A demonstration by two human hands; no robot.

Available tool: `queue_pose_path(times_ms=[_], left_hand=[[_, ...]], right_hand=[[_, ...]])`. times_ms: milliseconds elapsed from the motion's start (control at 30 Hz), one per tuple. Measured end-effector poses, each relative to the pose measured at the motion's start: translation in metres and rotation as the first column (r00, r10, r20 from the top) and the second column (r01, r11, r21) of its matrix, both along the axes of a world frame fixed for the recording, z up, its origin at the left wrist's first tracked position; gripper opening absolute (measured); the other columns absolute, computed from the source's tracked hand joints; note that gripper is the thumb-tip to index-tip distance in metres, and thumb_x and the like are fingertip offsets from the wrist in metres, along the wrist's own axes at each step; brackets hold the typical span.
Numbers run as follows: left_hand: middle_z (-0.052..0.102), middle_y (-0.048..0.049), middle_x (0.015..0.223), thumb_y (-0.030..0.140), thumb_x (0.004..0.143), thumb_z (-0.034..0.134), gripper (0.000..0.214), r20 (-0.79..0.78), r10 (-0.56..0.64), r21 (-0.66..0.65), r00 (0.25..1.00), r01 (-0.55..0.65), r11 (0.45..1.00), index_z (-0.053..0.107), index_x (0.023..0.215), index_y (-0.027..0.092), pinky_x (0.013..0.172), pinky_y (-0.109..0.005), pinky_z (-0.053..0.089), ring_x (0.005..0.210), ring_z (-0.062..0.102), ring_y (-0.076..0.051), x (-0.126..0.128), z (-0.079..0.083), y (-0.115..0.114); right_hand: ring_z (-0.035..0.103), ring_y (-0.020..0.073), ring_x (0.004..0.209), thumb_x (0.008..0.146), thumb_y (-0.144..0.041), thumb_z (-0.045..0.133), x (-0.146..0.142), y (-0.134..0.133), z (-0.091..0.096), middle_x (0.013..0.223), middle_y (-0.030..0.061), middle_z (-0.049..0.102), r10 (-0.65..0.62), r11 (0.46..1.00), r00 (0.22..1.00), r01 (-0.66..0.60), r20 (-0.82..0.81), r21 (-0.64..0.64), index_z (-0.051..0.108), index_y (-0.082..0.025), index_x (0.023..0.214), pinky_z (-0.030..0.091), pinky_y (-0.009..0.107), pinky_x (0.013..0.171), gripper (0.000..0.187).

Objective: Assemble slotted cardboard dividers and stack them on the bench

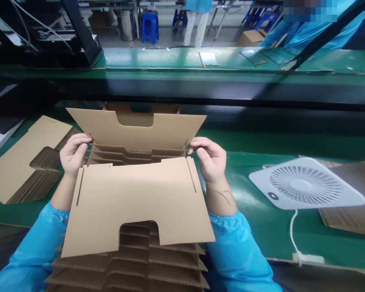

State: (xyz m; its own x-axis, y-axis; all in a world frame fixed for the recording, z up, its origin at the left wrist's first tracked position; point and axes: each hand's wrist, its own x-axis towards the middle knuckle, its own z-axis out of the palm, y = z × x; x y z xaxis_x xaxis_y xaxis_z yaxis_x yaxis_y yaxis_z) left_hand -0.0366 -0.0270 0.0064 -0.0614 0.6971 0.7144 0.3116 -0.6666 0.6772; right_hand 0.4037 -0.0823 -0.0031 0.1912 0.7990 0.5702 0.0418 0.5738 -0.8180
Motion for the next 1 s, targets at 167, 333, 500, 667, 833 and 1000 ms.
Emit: queue_pose_path(times_ms=[167, 333, 500, 667, 833, 1000], left_hand=[[0.087, -0.0068, 0.111, 0.042, 0.109, 0.077, 0.022, -0.118, 0.049, 0.031, 0.992, -0.045, 0.999, 0.092, 0.103, 0.027, 0.097, -0.043, 0.068, 0.105, 0.082, -0.024, -0.001, 0.002, 0.001], [0.087, -0.0082, 0.11, 0.045, 0.109, 0.076, 0.025, -0.098, 0.03, 0.022, 0.995, -0.028, 0.999, 0.091, 0.103, 0.026, 0.098, -0.045, 0.069, 0.106, 0.083, -0.026, -0.001, -0.002, 0.0], [0.085, -0.0098, 0.108, 0.057, 0.101, 0.085, 0.035, 0.129, 0.035, -0.101, 0.991, -0.022, 0.995, 0.084, 0.109, 0.023, 0.098, -0.042, 0.07, 0.102, 0.083, -0.026, -0.002, -0.014, 0.001], [0.085, -0.0101, 0.109, 0.063, 0.102, 0.084, 0.043, 0.096, 0.069, -0.113, 0.993, -0.058, 0.992, 0.083, 0.112, 0.021, 0.096, -0.039, 0.071, 0.101, 0.083, -0.024, 0.0, -0.017, 0.004], [0.084, -0.0084, 0.103, 0.067, 0.096, 0.09, 0.048, 0.147, 0.116, -0.194, 0.982, -0.086, 0.977, 0.081, 0.106, 0.021, 0.085, -0.033, 0.069, 0.093, 0.082, -0.02, 0.002, -0.016, 0.008], [0.08, -0.008, 0.108, 0.063, 0.093, 0.093, 0.045, 0.197, 0.067, -0.107, 0.978, -0.047, 0.993, 0.072, 0.098, 0.023, 0.092, -0.038, 0.068, 0.1, 0.079, -0.022, 0.008, -0.012, 0.009]], right_hand=[[0.073, 0.0186, 0.079, 0.102, -0.053, 0.088, 0.0, -0.001, 0.001, 0.1, 0.0065, 0.08, -0.051, 0.996, 0.997, 0.055, 0.058, -0.066, 0.089, -0.026, 0.099, 0.062, 0.032, 0.074, 0.027], [0.074, 0.0204, 0.079, 0.097, -0.053, 0.092, -0.005, -0.002, 0.003, 0.097, 0.009, 0.082, -0.097, 0.991, 0.995, 0.098, 0.015, -0.09, 0.09, -0.024, 0.092, 0.063, 0.034, 0.074, 0.03], [0.076, 0.022, 0.072, 0.091, -0.058, 0.095, -0.008, 0.0, 0.003, 0.088, 0.0088, 0.08, -0.168, 0.983, 0.985, 0.165, -0.027, -0.081, 0.09, -0.024, 0.087, 0.065, 0.036, 0.069, 0.035], [0.078, 0.0226, 0.073, 0.088, -0.058, 0.098, -0.007, 0.001, 0.0, 0.092, 0.0092, 0.081, -0.195, 0.978, 0.98, 0.193, -0.028, -0.083, 0.091, -0.025, 0.088, 0.068, 0.035, 0.069, 0.034], [0.077, 0.0236, 0.072, 0.087, -0.054, 0.098, -0.007, 0.001, 0.0, 0.092, 0.0092, 0.08, -0.21, 0.974, 0.978, 0.209, -0.003, -0.089, 0.09, -0.025, 0.087, 0.068, 0.038, 0.07, 0.03], [0.075, 0.0232, 0.075, 0.095, -0.051, 0.092, -0.007, 0.0, 0.002, 0.096, 0.0106, 0.081, -0.199, 0.979, 0.979, 0.201, 0.054, -0.036, 0.09, -0.025, 0.091, 0.064, 0.038, 0.069, 0.026]])
